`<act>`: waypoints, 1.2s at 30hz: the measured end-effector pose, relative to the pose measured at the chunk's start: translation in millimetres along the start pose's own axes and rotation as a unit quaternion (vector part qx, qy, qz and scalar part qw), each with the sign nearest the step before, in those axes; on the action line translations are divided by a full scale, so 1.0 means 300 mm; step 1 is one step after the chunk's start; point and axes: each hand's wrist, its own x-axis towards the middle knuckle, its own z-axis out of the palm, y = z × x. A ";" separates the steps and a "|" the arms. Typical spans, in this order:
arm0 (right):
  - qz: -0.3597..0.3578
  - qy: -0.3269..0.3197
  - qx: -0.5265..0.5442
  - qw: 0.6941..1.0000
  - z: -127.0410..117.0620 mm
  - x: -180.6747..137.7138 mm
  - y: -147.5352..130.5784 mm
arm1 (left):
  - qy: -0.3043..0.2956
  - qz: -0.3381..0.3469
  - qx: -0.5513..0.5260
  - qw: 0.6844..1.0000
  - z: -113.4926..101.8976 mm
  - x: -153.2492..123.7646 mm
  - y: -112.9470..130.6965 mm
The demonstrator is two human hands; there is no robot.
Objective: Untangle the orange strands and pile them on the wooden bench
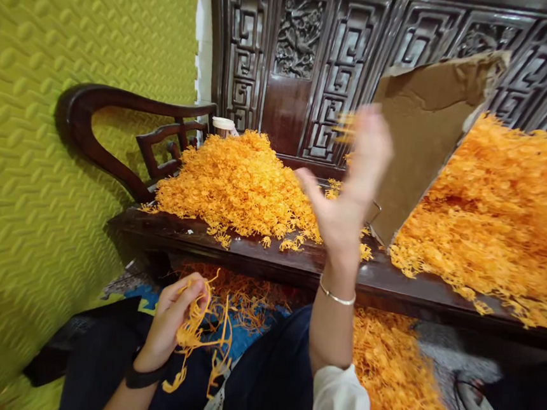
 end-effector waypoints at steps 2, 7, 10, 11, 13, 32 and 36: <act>-0.024 -0.116 0.002 0.993 0.079 -0.009 0.030 | 0.021 -0.008 -0.014 1.000 0.007 0.004 0.004; 0.004 -0.338 0.205 0.918 0.175 -0.179 0.011 | 0.056 -0.030 -0.048 0.997 -0.002 0.028 0.005; 0.007 -0.375 0.319 0.870 0.181 -0.258 -0.074 | 0.086 -0.045 -0.064 0.993 -0.007 0.042 -0.002; -0.007 -0.374 0.338 0.864 0.182 -0.272 -0.107 | 0.098 -0.050 -0.067 0.992 -0.007 0.044 -0.005; -0.040 -0.369 0.339 0.864 0.189 -0.290 -0.169 | 0.116 -0.050 -0.071 0.989 -0.006 0.045 -0.013; -0.085 -0.227 0.271 0.931 0.193 -0.311 -0.220 | -0.032 -0.017 -0.115 0.993 -0.013 -0.018 0.010; -0.133 -0.098 0.201 0.966 0.149 -0.323 -0.230 | -0.070 0.015 -0.058 0.996 -0.030 -0.042 0.011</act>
